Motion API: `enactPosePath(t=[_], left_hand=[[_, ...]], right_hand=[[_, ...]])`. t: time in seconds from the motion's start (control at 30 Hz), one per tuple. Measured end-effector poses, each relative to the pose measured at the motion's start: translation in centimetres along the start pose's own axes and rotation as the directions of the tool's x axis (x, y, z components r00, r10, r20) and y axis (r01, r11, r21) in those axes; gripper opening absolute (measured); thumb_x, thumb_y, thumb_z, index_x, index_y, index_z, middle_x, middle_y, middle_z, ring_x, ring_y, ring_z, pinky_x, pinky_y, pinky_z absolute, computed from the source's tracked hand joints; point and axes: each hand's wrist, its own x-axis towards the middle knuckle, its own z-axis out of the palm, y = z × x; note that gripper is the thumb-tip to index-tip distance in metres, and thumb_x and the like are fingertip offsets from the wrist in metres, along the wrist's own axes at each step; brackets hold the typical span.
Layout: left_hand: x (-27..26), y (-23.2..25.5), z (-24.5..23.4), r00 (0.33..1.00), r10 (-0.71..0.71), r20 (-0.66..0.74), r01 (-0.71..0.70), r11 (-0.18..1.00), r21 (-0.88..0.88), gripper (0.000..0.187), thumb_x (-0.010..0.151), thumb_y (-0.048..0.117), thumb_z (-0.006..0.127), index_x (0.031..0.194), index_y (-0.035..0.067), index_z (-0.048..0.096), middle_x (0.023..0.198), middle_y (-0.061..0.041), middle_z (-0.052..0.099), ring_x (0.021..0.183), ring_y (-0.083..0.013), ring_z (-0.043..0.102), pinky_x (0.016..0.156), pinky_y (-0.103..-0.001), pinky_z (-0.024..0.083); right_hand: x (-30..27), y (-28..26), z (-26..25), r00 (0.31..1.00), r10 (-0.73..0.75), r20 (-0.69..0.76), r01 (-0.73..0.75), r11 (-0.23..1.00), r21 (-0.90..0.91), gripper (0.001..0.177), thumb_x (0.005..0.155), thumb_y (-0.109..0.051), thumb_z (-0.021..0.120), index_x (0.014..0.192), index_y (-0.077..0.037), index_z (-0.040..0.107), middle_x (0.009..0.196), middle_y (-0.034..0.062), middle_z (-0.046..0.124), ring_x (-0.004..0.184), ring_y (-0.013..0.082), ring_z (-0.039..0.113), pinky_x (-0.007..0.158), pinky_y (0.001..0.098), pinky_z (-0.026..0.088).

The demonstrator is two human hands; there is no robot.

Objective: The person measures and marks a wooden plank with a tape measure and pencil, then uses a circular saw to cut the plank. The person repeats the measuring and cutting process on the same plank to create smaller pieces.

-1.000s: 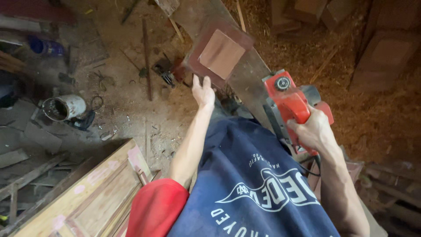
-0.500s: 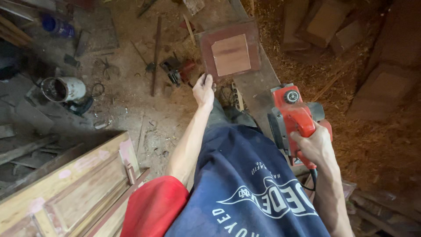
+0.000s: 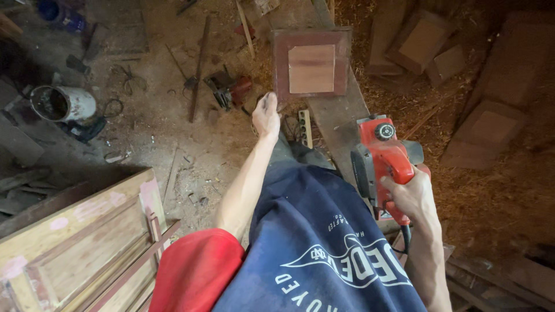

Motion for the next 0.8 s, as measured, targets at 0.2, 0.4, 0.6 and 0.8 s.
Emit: enactPosePath(t=[0.2, 0.4, 0.6, 0.8], left_hand=[[-0.4, -2.9, -4.2, 0.978, -0.032, -0.205, 0.043, 0.998, 0.046, 0.038, 0.085, 0.017, 0.081, 0.119, 0.001, 0.076, 0.095, -0.008, 0.079, 0.072, -0.0107, 0.069, 0.062, -0.025, 0.057], [-2.7, -6.9, -11.3, 0.952, -0.040, -0.304, 0.037, 0.999, -0.016, 0.029, 0.086, 0.008, 0.077, 0.114, 0.002, 0.077, 0.092, -0.011, 0.078, 0.070, -0.0126, 0.071, 0.065, -0.028, 0.057], [-4.6, -9.3, -16.8, 0.864, -0.100, -0.494, 0.175, 0.979, 0.107, 0.029, 0.084, 0.017, 0.074, 0.112, 0.008, 0.079, 0.096, -0.011, 0.081, 0.085, -0.0213, 0.079, 0.081, -0.033, 0.060], [-8.8, -12.2, -23.8, 0.761, -0.155, -0.629, 0.300, 0.945, 0.130, 0.035, 0.078, 0.030, 0.082, 0.106, 0.009, 0.079, 0.098, -0.013, 0.079, 0.092, -0.0248, 0.076, 0.085, -0.035, 0.057]], right_hand=[[-2.2, -1.8, 1.1, 0.999, 0.009, -0.047, -0.007, 1.000, 0.029, 0.023, 0.083, -0.007, 0.075, 0.102, 0.002, 0.070, 0.069, 0.0100, 0.066, 0.051, 0.0160, 0.061, 0.044, 0.0337, 0.049], [-6.9, -6.2, 3.0, 1.000, -0.024, 0.011, 0.025, 0.998, -0.052, 0.023, 0.084, -0.007, 0.074, 0.105, 0.003, 0.071, 0.068, 0.0093, 0.066, 0.049, 0.0119, 0.057, 0.040, 0.0331, 0.041], [-7.8, -10.9, 8.8, 0.911, -0.292, 0.292, 0.385, 0.856, -0.345, 0.027, 0.082, -0.013, 0.081, 0.103, 0.001, 0.072, 0.070, 0.0054, 0.072, 0.058, 0.0114, 0.065, 0.054, 0.0290, 0.052], [-5.6, -13.2, 22.2, 0.812, -0.207, 0.545, 0.496, 0.737, -0.459, 0.035, 0.078, -0.020, 0.081, 0.109, -0.006, 0.073, 0.069, 0.0083, 0.072, 0.057, 0.0142, 0.066, 0.053, 0.0335, 0.053]])
